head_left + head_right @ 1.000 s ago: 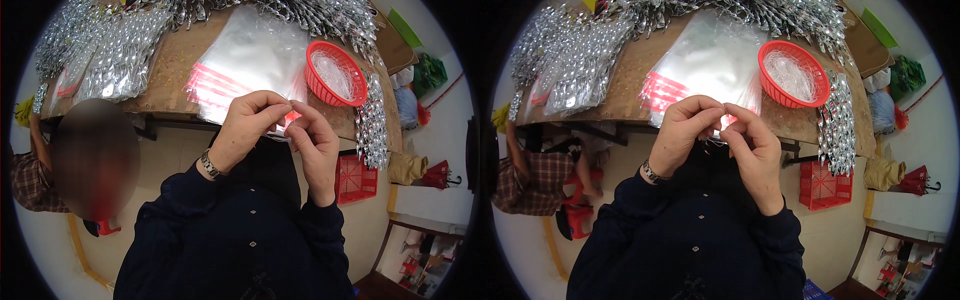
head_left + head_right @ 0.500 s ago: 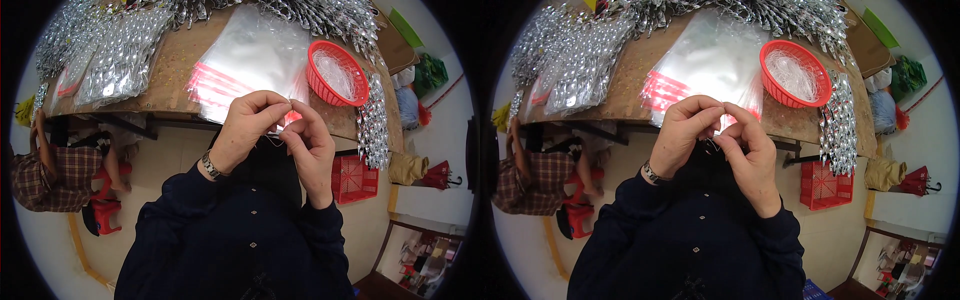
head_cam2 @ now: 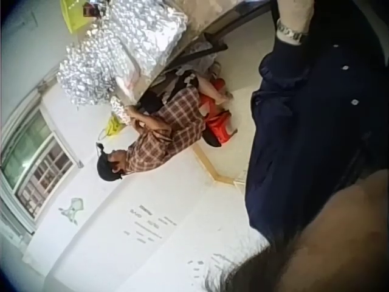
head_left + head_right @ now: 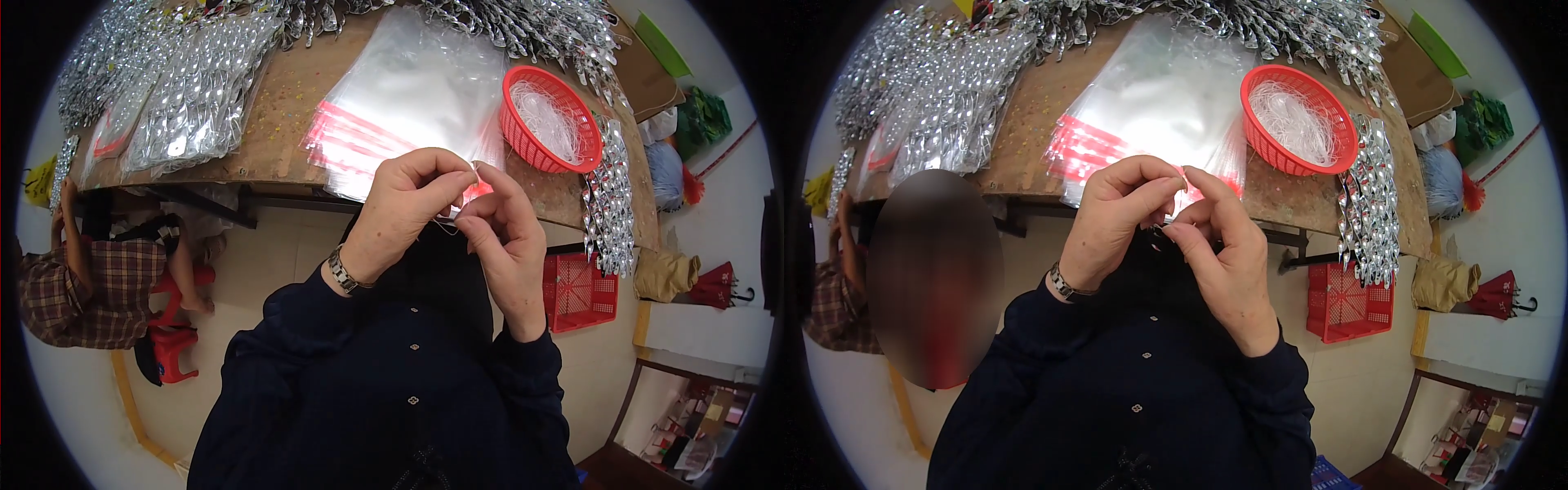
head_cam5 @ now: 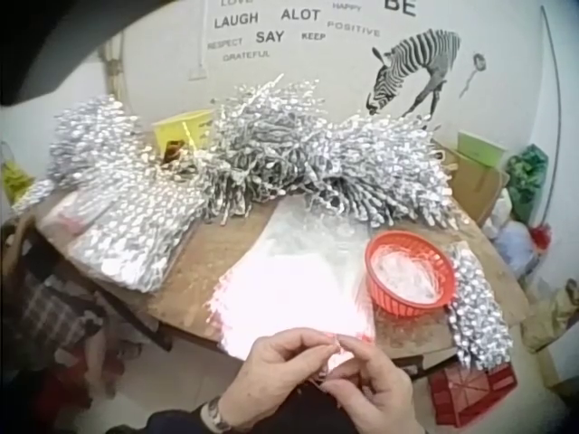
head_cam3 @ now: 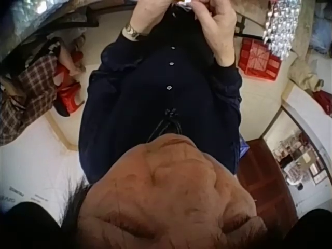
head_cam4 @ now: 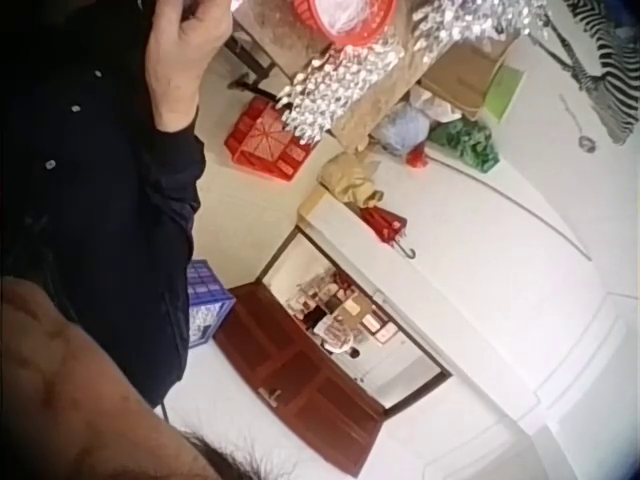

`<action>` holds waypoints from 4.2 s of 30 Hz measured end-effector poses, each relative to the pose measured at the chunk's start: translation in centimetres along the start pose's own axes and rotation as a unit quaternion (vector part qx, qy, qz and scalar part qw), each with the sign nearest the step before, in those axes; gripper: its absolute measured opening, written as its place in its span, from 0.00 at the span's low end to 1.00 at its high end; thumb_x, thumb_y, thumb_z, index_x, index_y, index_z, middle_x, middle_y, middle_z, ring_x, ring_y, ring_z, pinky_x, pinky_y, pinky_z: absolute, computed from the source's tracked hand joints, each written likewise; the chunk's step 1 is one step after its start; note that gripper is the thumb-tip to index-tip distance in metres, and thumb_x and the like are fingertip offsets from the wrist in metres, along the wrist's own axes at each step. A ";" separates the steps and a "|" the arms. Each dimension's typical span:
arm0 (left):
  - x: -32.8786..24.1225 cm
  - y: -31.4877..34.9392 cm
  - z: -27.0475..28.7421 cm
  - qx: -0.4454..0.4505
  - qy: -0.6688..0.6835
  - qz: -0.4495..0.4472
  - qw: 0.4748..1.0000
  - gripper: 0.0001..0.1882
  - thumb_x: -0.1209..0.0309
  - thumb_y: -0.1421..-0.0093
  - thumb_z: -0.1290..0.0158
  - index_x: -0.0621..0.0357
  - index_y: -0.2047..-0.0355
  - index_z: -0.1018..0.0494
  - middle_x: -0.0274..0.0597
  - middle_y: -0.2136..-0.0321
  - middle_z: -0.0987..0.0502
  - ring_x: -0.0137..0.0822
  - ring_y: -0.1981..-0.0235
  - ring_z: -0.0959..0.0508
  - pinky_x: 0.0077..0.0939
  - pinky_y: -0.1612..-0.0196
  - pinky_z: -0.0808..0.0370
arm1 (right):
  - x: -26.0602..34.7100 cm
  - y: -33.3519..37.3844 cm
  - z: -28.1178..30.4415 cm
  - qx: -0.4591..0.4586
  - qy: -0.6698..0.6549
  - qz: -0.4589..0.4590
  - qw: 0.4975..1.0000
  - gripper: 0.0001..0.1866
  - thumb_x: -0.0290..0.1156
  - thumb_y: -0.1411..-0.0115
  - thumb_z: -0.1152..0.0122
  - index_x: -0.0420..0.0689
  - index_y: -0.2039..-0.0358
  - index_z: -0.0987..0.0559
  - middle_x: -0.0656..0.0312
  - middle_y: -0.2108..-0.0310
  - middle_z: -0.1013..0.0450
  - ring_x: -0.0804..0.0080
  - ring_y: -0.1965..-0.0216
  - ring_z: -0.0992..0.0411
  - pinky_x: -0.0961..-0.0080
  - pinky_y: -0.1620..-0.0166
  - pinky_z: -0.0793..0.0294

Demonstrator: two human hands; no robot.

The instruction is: Packaging decorative bells into small plastic bags and sealing them with wire ties.

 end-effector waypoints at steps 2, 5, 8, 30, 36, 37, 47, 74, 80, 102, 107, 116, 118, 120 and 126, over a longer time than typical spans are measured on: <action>-0.1 -0.1 0.0 0.003 -0.014 -0.015 1.000 0.05 0.73 0.40 0.47 0.60 0.66 0.24 0.28 0.78 0.28 0.18 0.77 0.32 0.11 0.74 0.39 | 0.2 -0.2 0.5 0.001 0.012 0.005 1.000 0.24 0.20 0.42 0.44 0.40 0.44 0.32 0.66 0.69 0.29 0.86 0.72 0.35 0.89 0.71 0.35; -0.3 -0.4 0.5 0.012 -0.095 -0.078 0.992 0.04 0.75 0.41 0.47 0.62 0.67 0.24 0.29 0.75 0.28 0.18 0.74 0.32 0.12 0.72 0.38 | 0.8 -0.7 1.6 0.001 0.074 0.021 0.997 0.19 0.21 0.40 0.47 0.40 0.47 0.29 0.65 0.63 0.29 0.87 0.73 0.36 0.90 0.70 0.34; -1.2 -0.4 0.4 0.038 -0.209 -0.180 0.960 0.03 0.77 0.42 0.47 0.63 0.67 0.24 0.32 0.71 0.28 0.18 0.70 0.33 0.13 0.71 0.38 | 1.7 -1.3 2.3 0.005 0.102 0.045 0.994 0.18 0.21 0.39 0.47 0.39 0.48 0.28 0.64 0.63 0.29 0.87 0.73 0.37 0.90 0.70 0.35; -3.2 -0.4 -1.2 0.102 -0.218 -0.208 0.948 0.03 0.80 0.43 0.48 0.66 0.68 0.26 0.38 0.68 0.26 0.27 0.66 0.27 0.20 0.61 0.31 | 8.5 -3.8 3.2 0.093 0.419 0.232 0.873 0.04 0.18 0.47 0.42 0.38 0.69 0.26 0.56 0.73 0.28 0.61 0.71 0.27 0.73 0.68 0.29; -2.5 -0.3 -1.6 0.100 -0.159 -0.153 0.970 0.05 0.77 0.40 0.49 0.66 0.68 0.26 0.35 0.71 0.25 0.25 0.68 0.27 0.20 0.63 0.30 | 8.4 -3.9 3.2 0.097 0.441 0.243 0.859 0.04 0.18 0.47 0.43 0.38 0.71 0.28 0.55 0.75 0.30 0.59 0.73 0.28 0.71 0.69 0.30; -2.2 -0.3 -1.7 0.096 -0.114 -0.137 0.979 0.05 0.75 0.40 0.49 0.65 0.68 0.26 0.33 0.74 0.26 0.24 0.71 0.28 0.20 0.66 0.30 | 8.4 -3.9 3.3 0.094 0.433 0.241 0.863 0.04 0.18 0.47 0.43 0.38 0.71 0.28 0.55 0.75 0.30 0.60 0.73 0.29 0.71 0.70 0.30; -0.2 -0.7 -0.8 0.118 -0.085 -0.063 0.987 0.06 0.74 0.38 0.49 0.64 0.66 0.26 0.30 0.76 0.27 0.19 0.74 0.29 0.15 0.68 0.30 | 5.3 -3.6 4.5 0.059 0.109 -0.031 0.992 0.04 0.21 0.38 0.52 0.40 0.69 0.29 0.63 0.73 0.27 0.86 0.77 0.36 0.87 0.72 0.37; 2.9 -1.0 -0.6 0.079 -0.022 0.032 0.996 0.07 0.72 0.38 0.47 0.63 0.64 0.24 0.29 0.76 0.26 0.18 0.75 0.29 0.12 0.71 0.32 | 1.0 -0.8 3.4 0.048 0.485 0.300 0.820 0.07 0.20 0.52 0.40 0.43 0.72 0.26 0.58 0.56 0.25 0.64 0.70 0.30 0.71 0.65 0.32; 2.9 -0.8 -0.6 0.066 -0.068 0.048 0.994 0.08 0.70 0.40 0.45 0.62 0.66 0.23 0.28 0.77 0.27 0.18 0.76 0.31 0.12 0.72 0.34 | 0.8 -0.6 3.3 0.073 0.496 0.315 0.806 0.06 0.22 0.52 0.40 0.42 0.72 0.26 0.59 0.56 0.26 0.64 0.70 0.30 0.71 0.64 0.32; 3.2 -0.3 -0.5 0.091 -0.062 0.052 0.993 0.08 0.70 0.38 0.49 0.62 0.65 0.23 0.28 0.75 0.26 0.18 0.75 0.30 0.12 0.70 0.32 | -1.3 -0.3 3.9 -0.037 0.251 0.133 0.958 0.03 0.15 0.44 0.47 0.37 0.71 0.29 0.58 0.61 0.30 0.80 0.74 0.35 0.84 0.70 0.34; 3.4 -0.3 -0.5 0.114 -0.060 0.047 0.991 0.09 0.70 0.38 0.49 0.62 0.65 0.23 0.29 0.75 0.26 0.18 0.75 0.29 0.12 0.70 0.32 | -1.6 -0.5 4.0 -0.028 0.229 0.120 0.965 0.03 0.16 0.43 0.49 0.37 0.71 0.30 0.59 0.63 0.30 0.81 0.74 0.36 0.84 0.70 0.35; 3.7 -0.4 -0.5 0.147 -0.046 0.060 0.986 0.07 0.71 0.39 0.49 0.62 0.66 0.23 0.29 0.75 0.25 0.18 0.75 0.29 0.12 0.71 0.32 | -1.2 -1.0 3.9 -0.015 0.235 0.149 0.960 0.03 0.16 0.44 0.47 0.37 0.71 0.28 0.58 0.64 0.30 0.78 0.70 0.34 0.82 0.67 0.34; 3.8 -0.4 -0.4 0.144 -0.049 0.072 0.986 0.07 0.71 0.39 0.48 0.62 0.66 0.23 0.29 0.75 0.26 0.18 0.75 0.30 0.12 0.71 0.33 | -1.0 -1.1 3.8 -0.017 0.237 0.155 0.959 0.03 0.16 0.45 0.47 0.37 0.71 0.28 0.58 0.65 0.30 0.77 0.69 0.33 0.81 0.67 0.33; 3.8 -0.4 -0.4 0.145 -0.049 0.070 0.986 0.07 0.71 0.39 0.48 0.62 0.66 0.23 0.29 0.76 0.26 0.18 0.76 0.30 0.12 0.71 0.33 | -1.0 -1.2 3.8 -0.018 0.239 0.161 0.958 0.03 0.16 0.45 0.46 0.37 0.71 0.28 0.58 0.66 0.30 0.76 0.68 0.33 0.81 0.66 0.33; 3.5 -0.3 -0.6 0.129 -0.049 0.069 0.988 0.07 0.71 0.39 0.48 0.62 0.67 0.24 0.29 0.76 0.26 0.18 0.76 0.31 0.13 0.72 0.33 | -1.6 -1.0 4.0 -0.015 0.221 0.119 0.968 0.02 0.17 0.44 0.46 0.36 0.70 0.27 0.61 0.69 0.29 0.77 0.68 0.32 0.82 0.65 0.33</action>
Point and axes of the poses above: each hand's wrist, its own y-axis away from the middle knuckle, its own z-axis out of the back of the hand, x = y × z, the point moved 2 cm from there along -y, towards the middle knuckle
